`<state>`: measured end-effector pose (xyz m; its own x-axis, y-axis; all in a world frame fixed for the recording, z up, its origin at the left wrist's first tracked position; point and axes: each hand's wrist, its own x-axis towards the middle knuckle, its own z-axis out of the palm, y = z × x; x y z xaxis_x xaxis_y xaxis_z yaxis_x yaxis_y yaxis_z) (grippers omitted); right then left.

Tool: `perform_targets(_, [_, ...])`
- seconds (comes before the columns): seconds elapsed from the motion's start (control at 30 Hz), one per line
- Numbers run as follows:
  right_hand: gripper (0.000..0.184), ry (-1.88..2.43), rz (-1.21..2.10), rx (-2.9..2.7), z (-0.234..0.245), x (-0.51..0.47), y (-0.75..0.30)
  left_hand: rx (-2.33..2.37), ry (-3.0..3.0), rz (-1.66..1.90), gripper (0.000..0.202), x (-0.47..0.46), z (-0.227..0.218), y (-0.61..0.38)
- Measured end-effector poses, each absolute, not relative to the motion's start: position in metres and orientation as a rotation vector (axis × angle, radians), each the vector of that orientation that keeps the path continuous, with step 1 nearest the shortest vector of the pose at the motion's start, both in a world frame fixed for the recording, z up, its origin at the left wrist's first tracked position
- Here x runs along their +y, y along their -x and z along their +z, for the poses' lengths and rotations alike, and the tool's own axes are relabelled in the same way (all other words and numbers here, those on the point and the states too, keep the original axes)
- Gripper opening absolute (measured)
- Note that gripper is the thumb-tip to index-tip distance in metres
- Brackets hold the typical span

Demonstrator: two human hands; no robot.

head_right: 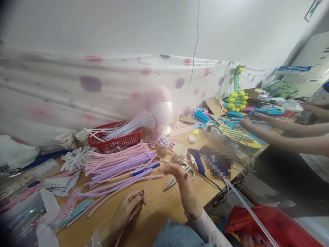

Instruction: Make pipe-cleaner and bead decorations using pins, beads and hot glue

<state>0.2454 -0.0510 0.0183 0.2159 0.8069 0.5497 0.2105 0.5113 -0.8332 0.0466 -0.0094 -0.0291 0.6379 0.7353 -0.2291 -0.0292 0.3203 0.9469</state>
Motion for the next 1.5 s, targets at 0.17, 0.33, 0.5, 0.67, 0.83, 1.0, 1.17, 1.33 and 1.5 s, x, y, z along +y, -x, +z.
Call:
perform_targets(0.17, [0.067,0.915,0.367,-1.225,0.037,-0.016,-0.246,0.769,-1.147,0.585,0.060,-0.013,-0.034,-0.049])
perform_targets(0.33, [0.032,1.095,0.689,-1.315,0.004,-0.014,-0.228,0.763,-1.111,0.605,0.058,-0.015,-0.036,-0.049])
perform_targets(0.5, [0.036,1.241,0.647,-1.471,-0.023,-0.021,-0.215,0.754,-1.111,0.596,0.057,-0.014,-0.040,-0.049])
perform_targets(0.67, [0.050,1.246,0.680,-1.489,-0.032,-0.026,-0.216,0.726,-1.142,0.585,0.060,-0.010,-0.051,-0.051])
perform_targets(0.83, [0.052,1.228,0.800,-1.198,-0.041,-0.023,-0.218,0.731,-1.110,0.575,0.061,-0.007,-0.056,-0.050])
perform_targets(1.0, [0.051,1.016,0.817,-0.727,-0.036,-0.017,-0.223,0.800,-1.120,0.522,0.058,-0.014,-0.037,-0.022])
perform_targets(1.17, [0.046,0.869,0.804,-0.455,-0.022,-0.016,-0.226,0.918,-1.093,0.518,0.056,-0.022,-0.020,0.020])
perform_targets(1.33, [0.044,0.858,0.795,-0.380,-0.021,-0.016,-0.228,1.039,-1.059,0.617,0.058,-0.029,-0.018,0.046])
perform_targets(1.5, [0.043,0.839,0.719,-0.393,-0.018,-0.018,-0.225,1.116,-0.901,0.845,0.059,-0.044,-0.023,0.058])
